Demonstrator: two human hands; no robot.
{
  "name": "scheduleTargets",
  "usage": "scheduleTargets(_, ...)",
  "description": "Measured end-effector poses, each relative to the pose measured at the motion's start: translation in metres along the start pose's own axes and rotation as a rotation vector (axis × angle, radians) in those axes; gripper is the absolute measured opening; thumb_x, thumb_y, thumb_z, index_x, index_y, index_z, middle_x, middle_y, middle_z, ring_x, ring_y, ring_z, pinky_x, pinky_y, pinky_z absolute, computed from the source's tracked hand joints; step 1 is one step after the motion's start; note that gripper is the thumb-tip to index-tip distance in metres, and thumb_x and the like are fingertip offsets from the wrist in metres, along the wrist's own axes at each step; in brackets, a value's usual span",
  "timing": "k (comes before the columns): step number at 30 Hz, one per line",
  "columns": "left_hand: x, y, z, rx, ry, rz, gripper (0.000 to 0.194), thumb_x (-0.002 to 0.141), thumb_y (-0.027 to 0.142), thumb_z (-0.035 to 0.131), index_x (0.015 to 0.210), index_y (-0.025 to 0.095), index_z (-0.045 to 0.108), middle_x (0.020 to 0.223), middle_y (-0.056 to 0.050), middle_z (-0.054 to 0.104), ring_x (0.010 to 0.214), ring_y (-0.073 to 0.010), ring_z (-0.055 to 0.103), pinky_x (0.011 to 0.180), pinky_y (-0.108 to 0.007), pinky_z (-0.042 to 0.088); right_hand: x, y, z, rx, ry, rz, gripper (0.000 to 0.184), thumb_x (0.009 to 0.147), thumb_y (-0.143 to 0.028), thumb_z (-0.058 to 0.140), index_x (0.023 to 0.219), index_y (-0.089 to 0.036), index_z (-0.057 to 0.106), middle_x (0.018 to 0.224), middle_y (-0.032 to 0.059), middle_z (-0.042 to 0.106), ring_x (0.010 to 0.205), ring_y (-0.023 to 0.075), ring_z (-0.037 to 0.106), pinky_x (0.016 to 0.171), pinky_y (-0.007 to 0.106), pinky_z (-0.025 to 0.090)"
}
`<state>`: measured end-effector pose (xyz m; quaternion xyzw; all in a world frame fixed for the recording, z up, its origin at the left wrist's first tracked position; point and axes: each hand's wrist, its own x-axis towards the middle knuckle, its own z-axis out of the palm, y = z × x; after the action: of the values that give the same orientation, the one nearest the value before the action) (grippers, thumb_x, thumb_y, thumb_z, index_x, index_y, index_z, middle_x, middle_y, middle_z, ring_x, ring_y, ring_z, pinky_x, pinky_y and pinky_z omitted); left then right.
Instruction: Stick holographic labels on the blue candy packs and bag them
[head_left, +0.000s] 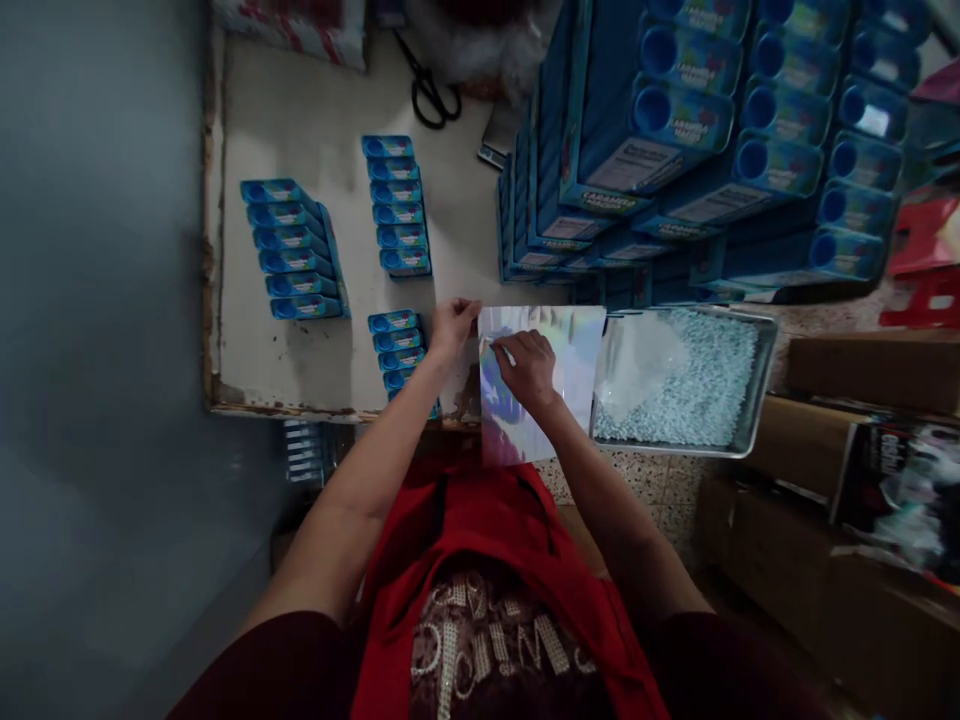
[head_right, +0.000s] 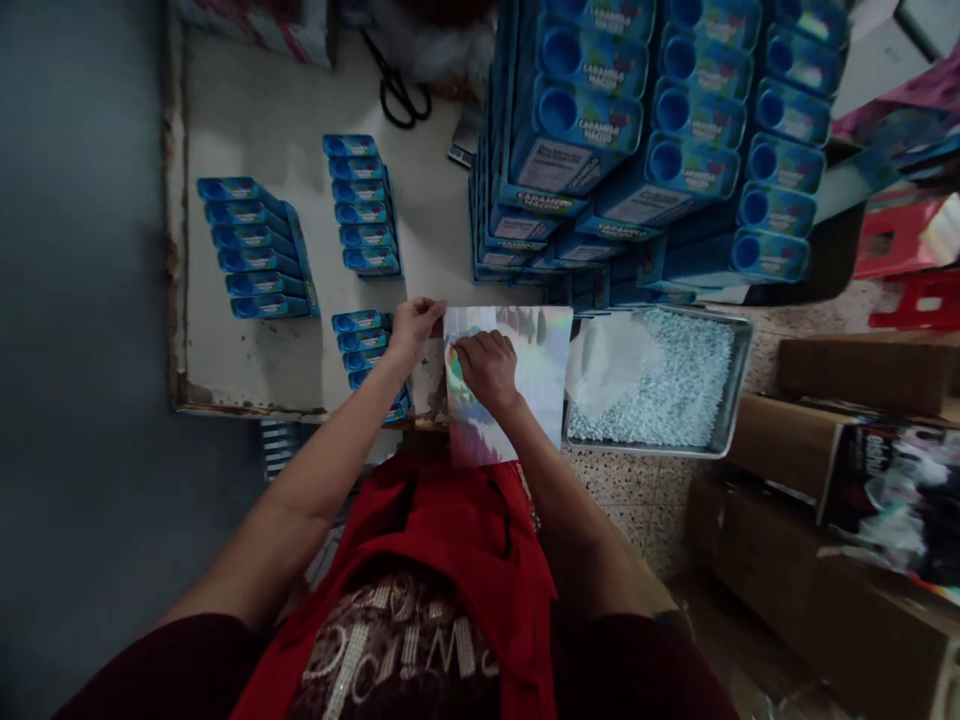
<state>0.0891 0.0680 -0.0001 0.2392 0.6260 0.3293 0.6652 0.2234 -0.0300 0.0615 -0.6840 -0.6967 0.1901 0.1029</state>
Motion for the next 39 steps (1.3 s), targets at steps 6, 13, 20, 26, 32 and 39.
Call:
scheduleTargets(6, 0.012, 0.000, -0.002, 0.011, 0.090, 0.121, 0.024, 0.077, 0.032, 0.087, 0.075, 0.017, 0.068, 0.065, 0.003, 0.064, 0.060, -0.0119, 0.059, 0.061, -0.023, 0.049, -0.002, -0.039, -0.080, 0.337, 0.042, -0.124, 0.026, 0.105, -0.038, 0.063, 0.093, -0.026, 0.082, 0.073, 0.0051, 0.074, 0.071, 0.0227, 0.064, 0.075, 0.038, 0.046)
scheduleTargets(13, 0.024, 0.052, -0.059, -0.294, 0.049, 0.279, 0.064, 0.095, 0.081, 0.059, 0.108, 0.020, 0.073, 0.118, -0.015, 0.081, 0.114, -0.0246, 0.078, 0.093, -0.034, 0.063, 0.127, -0.101, -0.069, 0.985, 0.086, 0.209, 0.029, 0.088, -0.051, 0.080, 0.085, -0.023, 0.077, 0.069, -0.0025, 0.063, 0.065, 0.0145, 0.056, 0.062, 0.028, 0.045)
scheduleTargets(20, 0.039, 0.115, -0.097, -0.378, -0.024, 0.183, 0.074, 0.092, 0.089, 0.055, 0.101, 0.017, 0.070, 0.120, -0.019, 0.082, 0.118, -0.0293, 0.080, 0.090, -0.034, 0.067, 0.221, -0.107, 0.002, 1.123, 0.063, 0.436, 0.032, 0.078, -0.050, 0.081, 0.083, -0.020, 0.069, 0.077, -0.0015, 0.069, 0.071, 0.0135, 0.062, 0.057, 0.023, 0.049)
scheduleTargets(26, 0.066, 0.115, -0.091, -0.383, 0.121, 0.170, 0.049, 0.082, 0.056, 0.089, 0.101, 0.018, 0.065, 0.100, -0.009, 0.083, 0.089, -0.0203, 0.083, 0.073, -0.025, 0.062, 0.235, -0.104, 0.014, 1.205, 0.082, 0.414, 0.040, 0.070, -0.053, 0.087, 0.084, -0.018, 0.072, 0.078, 0.0001, 0.073, 0.070, 0.0141, 0.064, 0.054, 0.023, 0.051)
scheduleTargets(32, 0.112, 0.140, -0.093, -0.241, 0.247, 0.247, 0.033, 0.088, 0.045, 0.084, 0.092, 0.018, 0.066, 0.084, -0.003, 0.078, 0.074, -0.0151, 0.076, 0.066, -0.023, 0.058, 0.280, -0.102, 0.035, 1.113, 0.138, 0.430, 0.044, 0.077, -0.058, 0.083, 0.091, -0.017, 0.076, 0.079, 0.0014, 0.074, 0.069, 0.0151, 0.066, 0.059, 0.025, 0.053)
scheduleTargets(39, 0.197, 0.181, -0.107, 0.173, 0.334, 0.386, 0.019, 0.088, 0.027, 0.077, 0.079, 0.020, 0.062, 0.079, -0.002, 0.071, 0.075, -0.0162, 0.073, 0.067, -0.023, 0.055, 0.357, -0.094, 0.059, 0.660, 0.166, 0.444, 0.030, 0.091, -0.046, 0.073, 0.097, -0.017, 0.080, 0.085, 0.0050, 0.077, 0.085, 0.0210, 0.074, 0.078, 0.030, 0.055)
